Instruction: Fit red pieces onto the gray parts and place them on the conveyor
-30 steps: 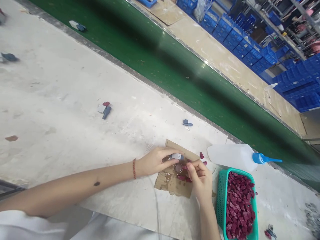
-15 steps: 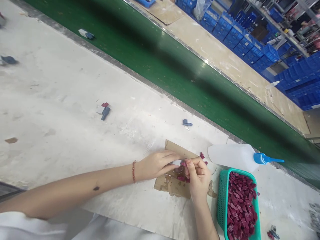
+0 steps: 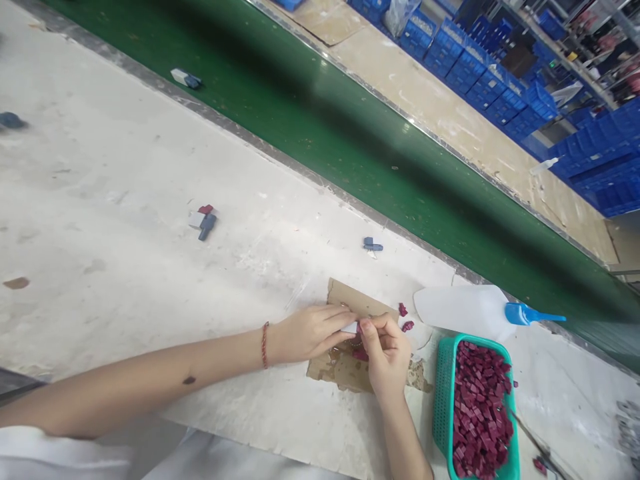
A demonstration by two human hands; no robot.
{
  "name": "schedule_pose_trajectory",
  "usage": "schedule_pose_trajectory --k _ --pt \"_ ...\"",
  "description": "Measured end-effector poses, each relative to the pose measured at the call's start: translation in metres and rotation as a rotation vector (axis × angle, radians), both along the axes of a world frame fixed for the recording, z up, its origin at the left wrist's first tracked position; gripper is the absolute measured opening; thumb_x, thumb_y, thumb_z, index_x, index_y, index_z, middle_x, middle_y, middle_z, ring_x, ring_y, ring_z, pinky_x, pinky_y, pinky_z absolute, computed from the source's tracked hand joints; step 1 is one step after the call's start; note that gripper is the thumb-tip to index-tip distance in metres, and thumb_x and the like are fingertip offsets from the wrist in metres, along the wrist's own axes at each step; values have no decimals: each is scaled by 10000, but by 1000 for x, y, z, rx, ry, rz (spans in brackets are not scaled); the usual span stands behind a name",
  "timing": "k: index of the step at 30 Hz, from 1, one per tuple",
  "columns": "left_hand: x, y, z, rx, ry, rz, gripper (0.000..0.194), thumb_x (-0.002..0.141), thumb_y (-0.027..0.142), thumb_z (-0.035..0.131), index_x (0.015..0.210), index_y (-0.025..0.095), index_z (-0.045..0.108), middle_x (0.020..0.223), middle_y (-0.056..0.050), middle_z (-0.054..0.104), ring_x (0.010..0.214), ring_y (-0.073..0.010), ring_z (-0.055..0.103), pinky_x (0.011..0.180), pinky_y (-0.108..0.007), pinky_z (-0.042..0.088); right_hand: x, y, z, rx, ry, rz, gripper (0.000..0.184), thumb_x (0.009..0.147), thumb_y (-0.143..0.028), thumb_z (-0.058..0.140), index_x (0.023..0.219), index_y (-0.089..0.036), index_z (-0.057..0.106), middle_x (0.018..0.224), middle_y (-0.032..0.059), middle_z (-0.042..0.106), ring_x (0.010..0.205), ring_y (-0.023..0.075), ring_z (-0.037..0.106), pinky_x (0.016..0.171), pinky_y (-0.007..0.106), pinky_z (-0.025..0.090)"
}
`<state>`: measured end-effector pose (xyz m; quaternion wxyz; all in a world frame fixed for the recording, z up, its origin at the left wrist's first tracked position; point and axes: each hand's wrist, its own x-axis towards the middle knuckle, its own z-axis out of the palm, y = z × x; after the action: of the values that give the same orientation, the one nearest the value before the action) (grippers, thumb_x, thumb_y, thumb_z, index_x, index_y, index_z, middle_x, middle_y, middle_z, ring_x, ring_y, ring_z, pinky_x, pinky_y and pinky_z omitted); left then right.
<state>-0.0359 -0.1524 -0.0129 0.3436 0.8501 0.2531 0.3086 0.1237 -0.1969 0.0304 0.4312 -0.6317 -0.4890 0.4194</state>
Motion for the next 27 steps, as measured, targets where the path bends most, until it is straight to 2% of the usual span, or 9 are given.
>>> schedule_pose_trajectory --k 3,5,8,11,19,21,24,27 --pt "-1 -1 -1 13 23 -11 399 1050 347 267 1118 141 601 1010 -123 719 938 -226 683 841 -330 547 0 -3 0 15 -45 1 446 902 -573 571 649 -212 499 534 -46 469 463 107 397 438 220 337" --pt "-1 0 1 15 25 -12 439 1052 386 233 1054 143 598 934 -112 718 852 -216 686 755 -309 539 2 -4 -1 55 -101 21 427 940 -542 524 665 -217 490 552 -43 481 482 116 423 462 225 355" --pt "-1 1 5 3 22 -16 481 1049 434 200 951 158 582 773 -69 688 663 -182 647 611 -276 487 7 -5 -2 150 -287 103 397 1000 -465 433 692 -222 494 579 -29 513 513 134 464 507 246 365" --pt "-1 2 9 29 5 -29 497 1050 443 175 915 163 564 708 -49 664 588 -164 611 566 -259 453 11 -6 -3 204 -450 213 447 1042 -399 303 655 -233 451 572 -14 502 515 151 471 520 274 345" --pt "-1 0 11 188 33 -14 402 1050 336 250 834 175 548 652 -40 628 551 -170 576 515 -270 419 5 -8 -3 142 -504 289 444 1049 -330 232 683 -241 468 578 0 536 509 168 508 518 296 352" --pt "-1 0 12 228 49 -20 372 1042 311 282 827 178 556 668 -45 638 575 -178 584 541 -282 437 6 -10 3 134 -514 310 436 1045 -328 251 687 -237 481 590 1 552 533 168 528 533 291 360" --pt "-2 3 15 228 19 -12 253 1012 283 377 934 179 593 767 -61 691 680 -198 626 665 -318 495 20 -19 22 98 -448 288 416 1043 -327 303 713 -223 535 660 9 601 612 166 572 573 267 402" --pt "-8 15 21 106 18 131 209 985 303 429 1019 184 597 823 -66 699 740 -210 638 708 -331 509 56 -34 42 54 -490 86 353 1018 -342 389 756 -217 590 678 9 609 627 174 572 566 257 418"
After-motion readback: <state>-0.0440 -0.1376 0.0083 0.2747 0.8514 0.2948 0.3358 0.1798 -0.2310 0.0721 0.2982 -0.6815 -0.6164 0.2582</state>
